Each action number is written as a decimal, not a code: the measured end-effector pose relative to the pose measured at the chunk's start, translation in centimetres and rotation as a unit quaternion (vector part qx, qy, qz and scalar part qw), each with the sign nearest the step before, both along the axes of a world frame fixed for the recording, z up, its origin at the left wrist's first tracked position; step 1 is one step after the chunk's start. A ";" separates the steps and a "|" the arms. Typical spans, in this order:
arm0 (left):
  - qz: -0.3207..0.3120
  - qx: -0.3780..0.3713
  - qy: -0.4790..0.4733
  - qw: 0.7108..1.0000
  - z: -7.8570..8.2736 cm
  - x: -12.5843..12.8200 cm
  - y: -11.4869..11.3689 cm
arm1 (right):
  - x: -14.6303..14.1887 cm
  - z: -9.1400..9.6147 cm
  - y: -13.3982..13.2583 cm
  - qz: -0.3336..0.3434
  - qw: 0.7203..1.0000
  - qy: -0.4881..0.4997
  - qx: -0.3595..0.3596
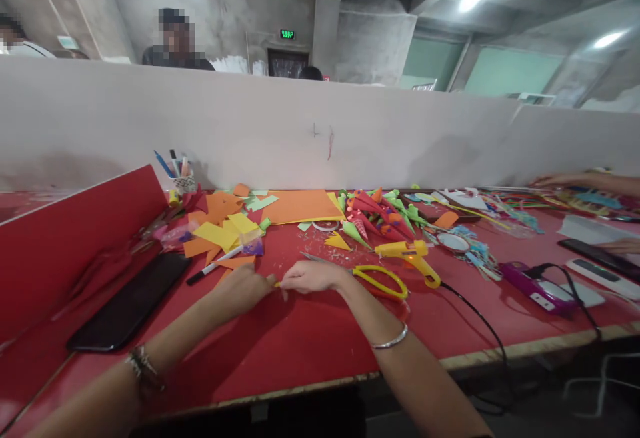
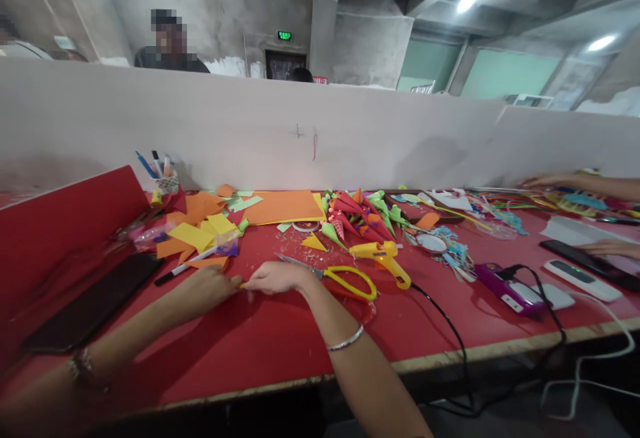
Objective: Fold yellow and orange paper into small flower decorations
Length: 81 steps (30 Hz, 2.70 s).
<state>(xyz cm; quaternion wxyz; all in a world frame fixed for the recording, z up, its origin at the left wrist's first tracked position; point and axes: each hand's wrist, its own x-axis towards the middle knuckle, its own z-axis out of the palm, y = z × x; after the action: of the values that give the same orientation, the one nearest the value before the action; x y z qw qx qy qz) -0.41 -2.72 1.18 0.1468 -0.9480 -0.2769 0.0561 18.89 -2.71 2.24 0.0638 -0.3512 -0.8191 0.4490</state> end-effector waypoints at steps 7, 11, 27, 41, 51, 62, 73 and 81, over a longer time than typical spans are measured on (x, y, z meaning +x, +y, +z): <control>0.063 -0.392 -0.128 0.909 4.6 -1.0 -1.2 | -1.3 2.9 -3.4 -0.046 0.888 -0.179 0.421; 0.062 -0.607 -0.163 0.775 5.6 -1.4 -2.2 | -1.7 3.3 -5.8 0.011 0.828 -0.232 0.510; -0.105 0.073 -0.011 0.992 2.7 -0.2 -3.8 | -0.5 2.5 -6.7 -0.059 0.947 -0.126 0.289; -0.098 0.070 0.071 0.990 2.9 0.3 -2.2 | -0.3 1.3 -4.5 -0.079 0.986 -0.042 0.142; 0.057 0.042 0.019 0.997 3.5 -3.6 0.8 | 6.2 4.9 -2.4 -0.098 0.964 -0.187 0.160; 0.216 -0.050 -0.143 0.965 1.8 -0.5 2.7 | 6.7 2.2 2.7 -0.373 0.823 -0.318 0.288; 0.209 -0.138 -0.298 0.921 1.8 -4.1 1.0 | 5.6 0.9 3.2 -0.388 0.847 -0.231 0.280; 0.160 -0.335 -0.436 0.820 1.9 -2.2 -1.3 | 0.7 2.6 0.0 -0.316 0.921 0.018 0.229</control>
<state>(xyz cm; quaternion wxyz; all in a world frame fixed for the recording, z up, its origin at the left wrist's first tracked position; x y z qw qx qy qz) -2.56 -4.05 3.12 -0.3271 -0.8063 -0.4241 -0.2511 19.61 -2.69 4.80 0.2955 -0.5595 -0.7449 0.2116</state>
